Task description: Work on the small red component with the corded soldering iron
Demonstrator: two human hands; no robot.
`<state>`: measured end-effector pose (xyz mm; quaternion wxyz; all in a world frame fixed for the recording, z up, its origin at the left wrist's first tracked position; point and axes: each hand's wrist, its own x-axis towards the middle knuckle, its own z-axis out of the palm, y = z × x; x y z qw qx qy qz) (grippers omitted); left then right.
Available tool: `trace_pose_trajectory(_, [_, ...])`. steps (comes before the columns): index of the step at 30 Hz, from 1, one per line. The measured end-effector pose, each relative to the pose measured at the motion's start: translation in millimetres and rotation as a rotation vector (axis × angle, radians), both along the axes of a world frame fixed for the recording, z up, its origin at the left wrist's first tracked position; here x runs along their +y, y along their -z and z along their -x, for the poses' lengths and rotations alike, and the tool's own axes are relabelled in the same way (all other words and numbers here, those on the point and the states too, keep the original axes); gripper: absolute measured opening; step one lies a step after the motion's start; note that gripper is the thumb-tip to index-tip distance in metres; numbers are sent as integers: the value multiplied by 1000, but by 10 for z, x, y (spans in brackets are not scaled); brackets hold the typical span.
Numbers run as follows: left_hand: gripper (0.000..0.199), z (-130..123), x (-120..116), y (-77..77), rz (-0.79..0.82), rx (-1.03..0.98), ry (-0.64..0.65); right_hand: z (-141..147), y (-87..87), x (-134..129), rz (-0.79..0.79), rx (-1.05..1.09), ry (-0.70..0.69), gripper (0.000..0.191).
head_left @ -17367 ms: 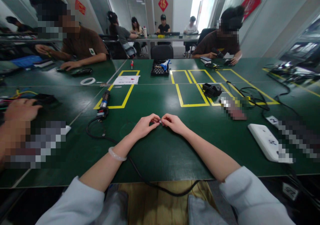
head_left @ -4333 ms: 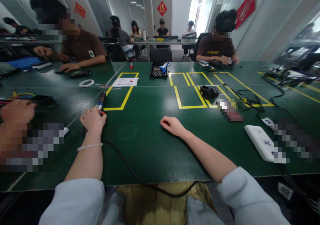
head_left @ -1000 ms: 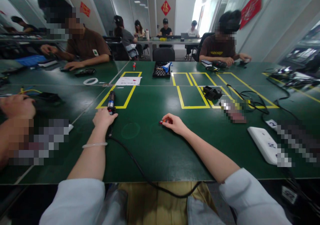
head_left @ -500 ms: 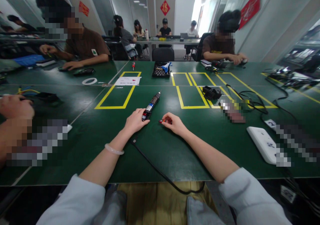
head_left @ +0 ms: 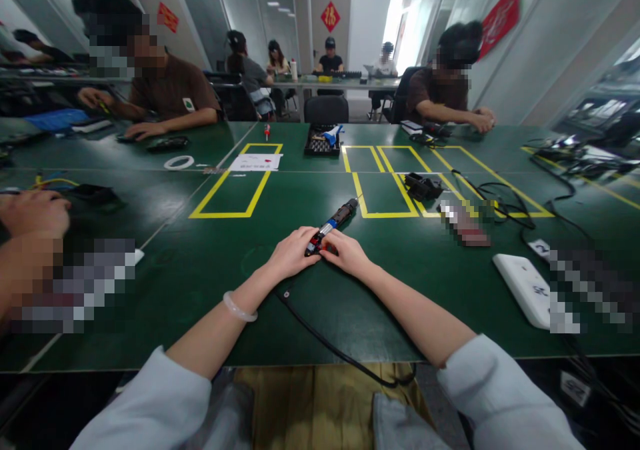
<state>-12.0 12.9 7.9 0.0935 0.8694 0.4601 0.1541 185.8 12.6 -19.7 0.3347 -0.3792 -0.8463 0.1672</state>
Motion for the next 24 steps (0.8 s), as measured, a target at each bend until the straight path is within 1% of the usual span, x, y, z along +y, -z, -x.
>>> trace_pose_trajectory(3, [59,-11,-10,-2,-4,8,5,-17,-20,-2,-20,-46,-7,4])
trace_pose_trajectory(7, [61,-5,-5,5,7,19,-11,-47,-60,2,-33,-62,-49,7])
trace_pose_trajectory(12, [65,-13,-17,12,-16,26,-7,-54,-71,9,-12,-79,-50,9])
trace_pose_trajectory(16, [59,-41,-31,7,-57,30,-5,-59,-59,18,-33,-68,-69,7])
trace_pose_trajectory(24, [52,-82,-5,-39,-87,140,-46,-65,-72,-16,-41,-53,-48,11])
